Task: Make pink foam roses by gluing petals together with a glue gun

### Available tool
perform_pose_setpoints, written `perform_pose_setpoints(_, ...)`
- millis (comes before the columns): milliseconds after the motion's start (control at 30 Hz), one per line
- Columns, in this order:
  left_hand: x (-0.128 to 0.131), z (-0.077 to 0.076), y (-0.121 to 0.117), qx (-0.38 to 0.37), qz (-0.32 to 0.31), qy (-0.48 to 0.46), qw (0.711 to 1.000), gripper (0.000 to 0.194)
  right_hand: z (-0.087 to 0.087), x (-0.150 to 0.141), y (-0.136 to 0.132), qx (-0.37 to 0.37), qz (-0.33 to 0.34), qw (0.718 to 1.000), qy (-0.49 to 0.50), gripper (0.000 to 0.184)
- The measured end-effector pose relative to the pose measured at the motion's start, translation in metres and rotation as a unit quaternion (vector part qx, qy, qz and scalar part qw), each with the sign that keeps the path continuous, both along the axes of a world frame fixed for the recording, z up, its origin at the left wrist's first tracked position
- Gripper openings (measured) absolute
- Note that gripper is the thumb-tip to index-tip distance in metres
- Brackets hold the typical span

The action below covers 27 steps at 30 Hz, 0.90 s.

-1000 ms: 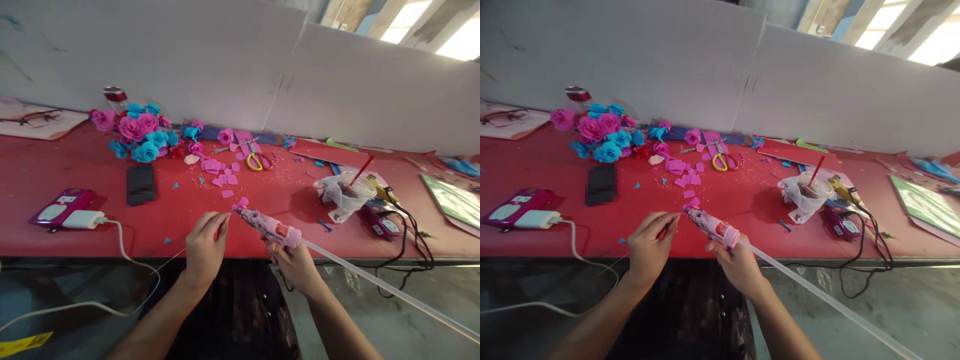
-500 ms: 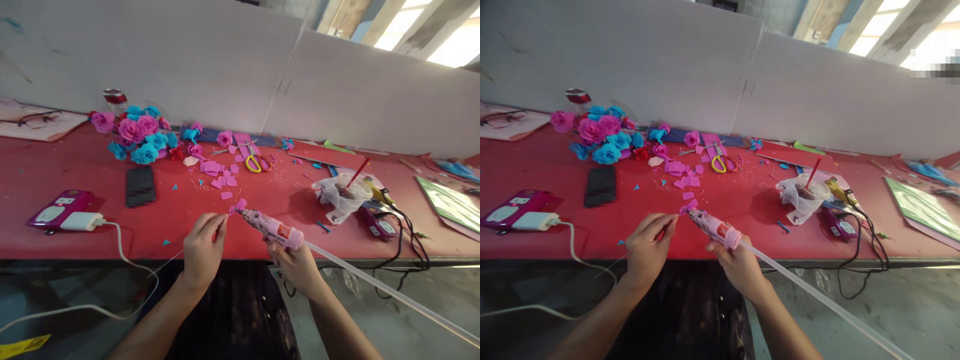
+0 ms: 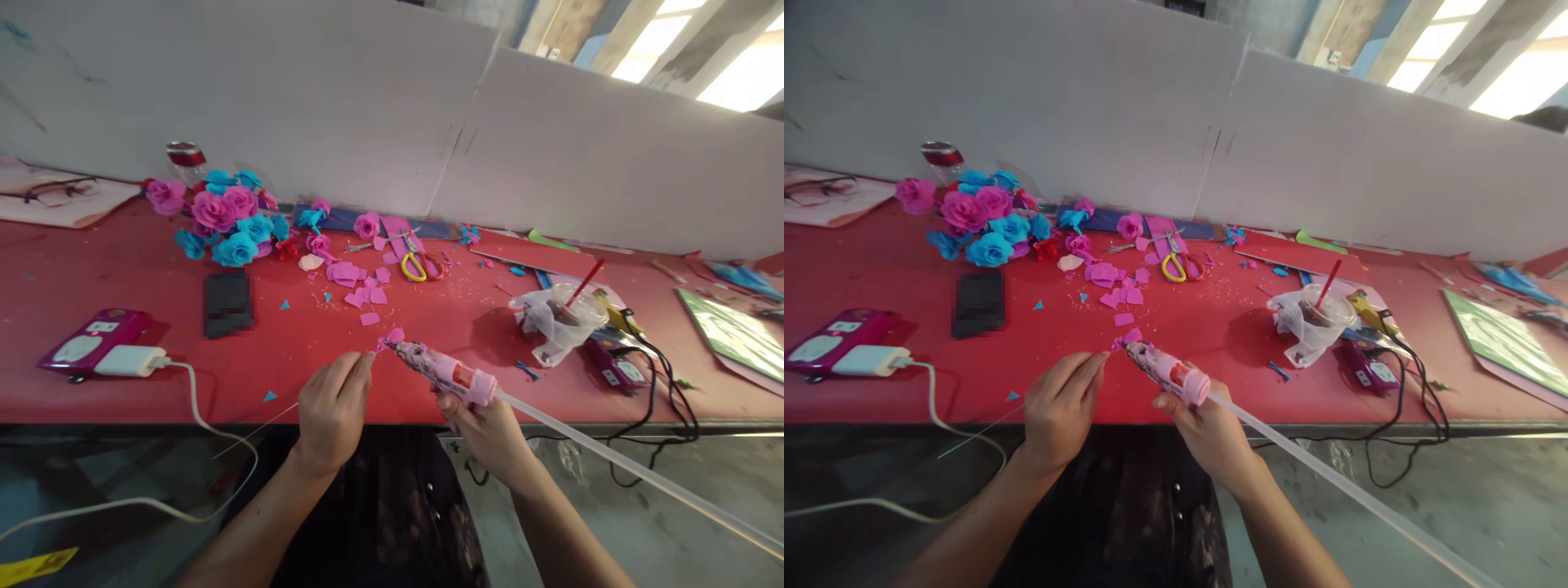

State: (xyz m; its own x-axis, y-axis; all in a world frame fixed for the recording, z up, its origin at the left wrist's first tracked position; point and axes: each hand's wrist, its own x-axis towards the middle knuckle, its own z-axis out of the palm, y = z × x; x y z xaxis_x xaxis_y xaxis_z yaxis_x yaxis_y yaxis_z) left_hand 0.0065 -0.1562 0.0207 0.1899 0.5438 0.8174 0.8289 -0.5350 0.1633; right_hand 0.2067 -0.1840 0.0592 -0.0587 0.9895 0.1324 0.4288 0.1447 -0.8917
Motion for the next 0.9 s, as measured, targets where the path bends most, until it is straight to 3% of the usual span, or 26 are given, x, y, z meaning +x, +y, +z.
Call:
perform_pose_setpoints(567,-0.006,-0.002,0.001,0.015,-0.017,0.026,0.999,0.031,0.02,0.004,0.006,0.008,0.014,0.998,-0.063,0.024)
perform_pose_setpoints(900,-0.007,0.005,0.0,0.022,-0.023,0.048,0.998,0.028,0.027,0.009,0.011,-0.01,0.028,0.997,-0.068,0.019)
